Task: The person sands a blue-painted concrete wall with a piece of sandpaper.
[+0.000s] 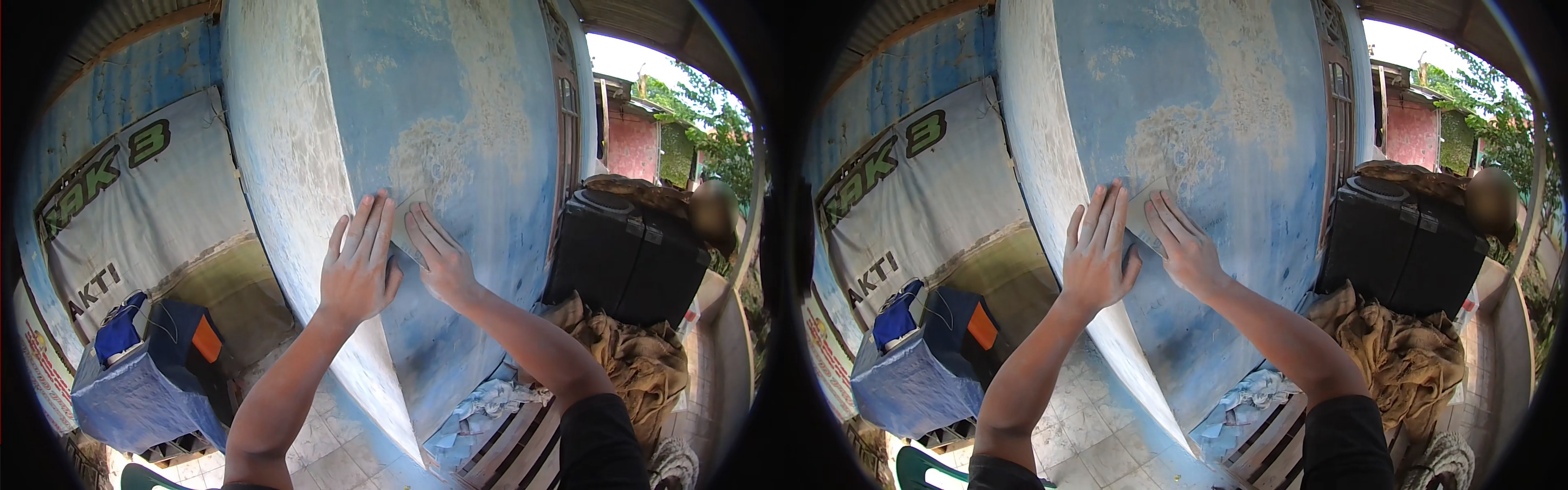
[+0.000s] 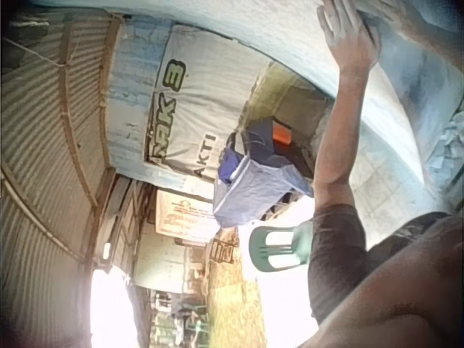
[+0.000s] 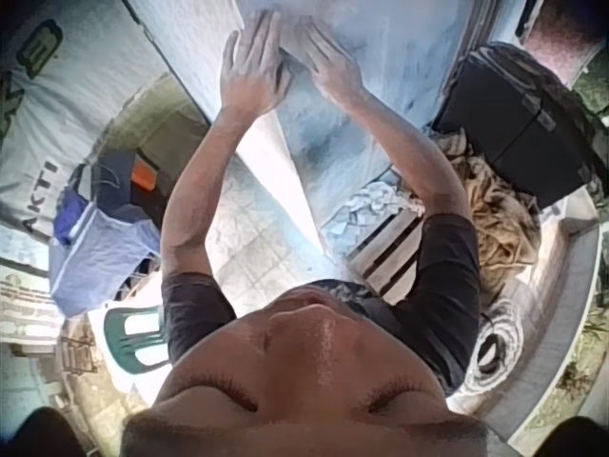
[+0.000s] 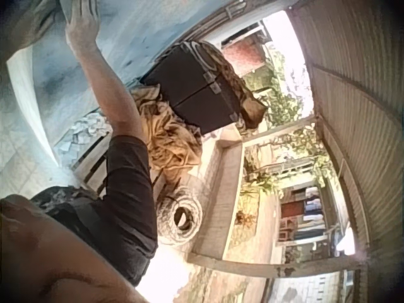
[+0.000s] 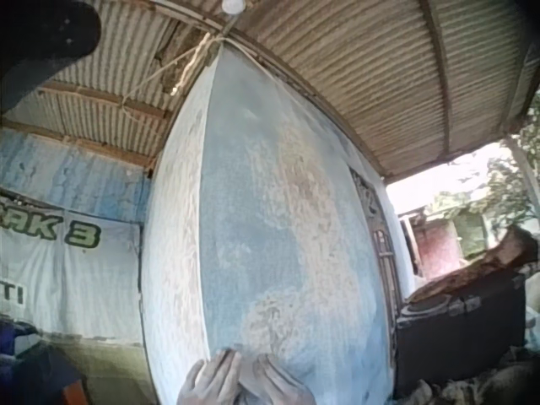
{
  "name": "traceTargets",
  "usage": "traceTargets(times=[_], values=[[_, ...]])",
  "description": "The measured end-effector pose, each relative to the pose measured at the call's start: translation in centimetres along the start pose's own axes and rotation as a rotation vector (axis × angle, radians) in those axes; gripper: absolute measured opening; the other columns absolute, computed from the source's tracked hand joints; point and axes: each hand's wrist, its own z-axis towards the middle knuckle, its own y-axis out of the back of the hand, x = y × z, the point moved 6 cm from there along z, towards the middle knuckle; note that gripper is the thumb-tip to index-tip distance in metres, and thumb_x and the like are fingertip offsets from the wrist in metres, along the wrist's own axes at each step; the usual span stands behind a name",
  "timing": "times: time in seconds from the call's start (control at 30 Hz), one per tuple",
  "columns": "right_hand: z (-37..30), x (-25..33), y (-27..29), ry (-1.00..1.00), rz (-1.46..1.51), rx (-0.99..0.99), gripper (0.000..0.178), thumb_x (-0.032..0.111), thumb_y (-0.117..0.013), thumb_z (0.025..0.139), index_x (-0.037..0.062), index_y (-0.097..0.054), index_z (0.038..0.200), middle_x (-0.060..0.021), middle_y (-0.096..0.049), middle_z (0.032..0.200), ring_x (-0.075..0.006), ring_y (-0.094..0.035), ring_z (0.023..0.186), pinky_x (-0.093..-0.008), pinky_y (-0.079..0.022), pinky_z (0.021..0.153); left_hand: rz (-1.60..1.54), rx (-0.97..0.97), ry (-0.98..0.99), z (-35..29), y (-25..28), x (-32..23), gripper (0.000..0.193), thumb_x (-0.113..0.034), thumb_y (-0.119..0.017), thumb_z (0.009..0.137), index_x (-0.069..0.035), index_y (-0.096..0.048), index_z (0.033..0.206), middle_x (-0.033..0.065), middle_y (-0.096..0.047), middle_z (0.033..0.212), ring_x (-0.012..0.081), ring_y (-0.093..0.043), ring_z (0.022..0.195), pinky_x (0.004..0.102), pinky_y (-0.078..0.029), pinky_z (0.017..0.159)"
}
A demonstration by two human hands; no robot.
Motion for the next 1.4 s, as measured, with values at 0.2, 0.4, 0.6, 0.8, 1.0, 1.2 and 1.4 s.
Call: traceTargets(times=[0.2, 0.4, 0.6, 0.8, 1.0, 1.2, 1.4], values=[[2.1, -8.2, 1.7, -0.404, 0.002, -0.082, 0.078, -0.011, -0.065, 0.083, -0.0026, -0.045, 0.158, -0.0207, -0.045, 0.166, -0.0341, -0.051, 0.148, -0.0408, -0.058, 0.108, 0.099, 0.118, 0.018, 2.4, 1.4, -0.2, 0.109, -0.034, -0.079, 0.084, 0.000, -0.022, 0.170, 0.0156, -0.027, 0.177, 0.0335, -0.021, 0.166, 0.0542, -0.020, 0.133], [-0.3, -0.7, 0.4, 0.073, 0.097, -0.067, 0.078, -0.012, -0.066, 0.083, 0.0000, -0.048, 0.158, -0.0192, -0.045, 0.166, -0.0345, -0.052, 0.147, -0.0384, -0.063, 0.098, 0.038, 0.092, 0.123, 1.9, 0.4, -0.4, 0.120, -0.031, -0.089, 0.075, -0.002, -0.023, 0.171, 0.0159, -0.029, 0.177, 0.0368, -0.020, 0.166, 0.0573, -0.023, 0.131], [2.4, -7.1, 1.4, -0.266, 0.159, -0.228, 0.080, -0.012, -0.069, 0.082, 0.0057, -0.051, 0.158, -0.0147, -0.048, 0.166, -0.0316, -0.048, 0.152, -0.0399, -0.059, 0.109, 0.075, 0.078, 0.114, 2.2, 0.5, -0.9, 0.124, -0.033, -0.092, 0.070, -0.002, -0.025, 0.170, 0.0159, -0.029, 0.177, 0.0386, -0.020, 0.165, 0.0588, -0.022, 0.131], [1.5, -6.1, 1.9, 0.180, 0.235, 0.007, 0.072, -0.014, -0.066, 0.085, 0.0045, -0.056, 0.154, -0.0170, -0.047, 0.165, -0.0322, -0.045, 0.154, -0.0429, -0.047, 0.124, 0.053, 0.069, 0.150, 1.9, 0.2, -0.8, 0.125, -0.031, -0.094, 0.069, -0.002, -0.026, 0.170, 0.0154, -0.030, 0.176, 0.0389, -0.019, 0.165, 0.0590, -0.021, 0.131], [1.9, -4.4, -0.1, -0.010, 0.272, -0.185, 0.071, -0.014, -0.067, 0.081, 0.0073, -0.062, 0.149, -0.0101, -0.058, 0.158, -0.0285, -0.052, 0.149, -0.0429, -0.047, 0.124, 0.094, 0.086, 0.132, 1.6, 0.4, -0.7, 0.129, -0.033, -0.097, 0.067, -0.003, -0.026, 0.170, 0.0150, -0.030, 0.176, 0.0392, -0.017, 0.166, 0.0594, -0.020, 0.132], [2.8, -6.8, 1.8, 0.223, 0.144, -0.184, 0.075, -0.017, -0.066, 0.079, 0.0067, -0.061, 0.150, -0.0100, -0.059, 0.158, -0.0278, -0.052, 0.149, -0.0424, -0.048, 0.123, 0.095, 0.105, 0.145, 2.0, 0.3, -1.2, 0.131, -0.035, -0.096, 0.069, -0.004, -0.021, 0.171, 0.0148, -0.026, 0.177, 0.0389, -0.015, 0.166, 0.0598, -0.019, 0.132], [1.3, -3.6, 0.3, 0.032, 0.237, -0.201, 0.074, -0.019, -0.065, 0.082, 0.0053, -0.058, 0.152, -0.0128, -0.055, 0.161, -0.0281, -0.050, 0.151, -0.0416, -0.047, 0.124, 0.135, 0.111, 0.147, 2.6, 1.1, -0.5, 0.130, -0.039, -0.095, 0.071, -0.006, -0.019, 0.172, 0.0135, -0.023, 0.178, 0.0372, -0.014, 0.167, 0.0595, -0.018, 0.132]])
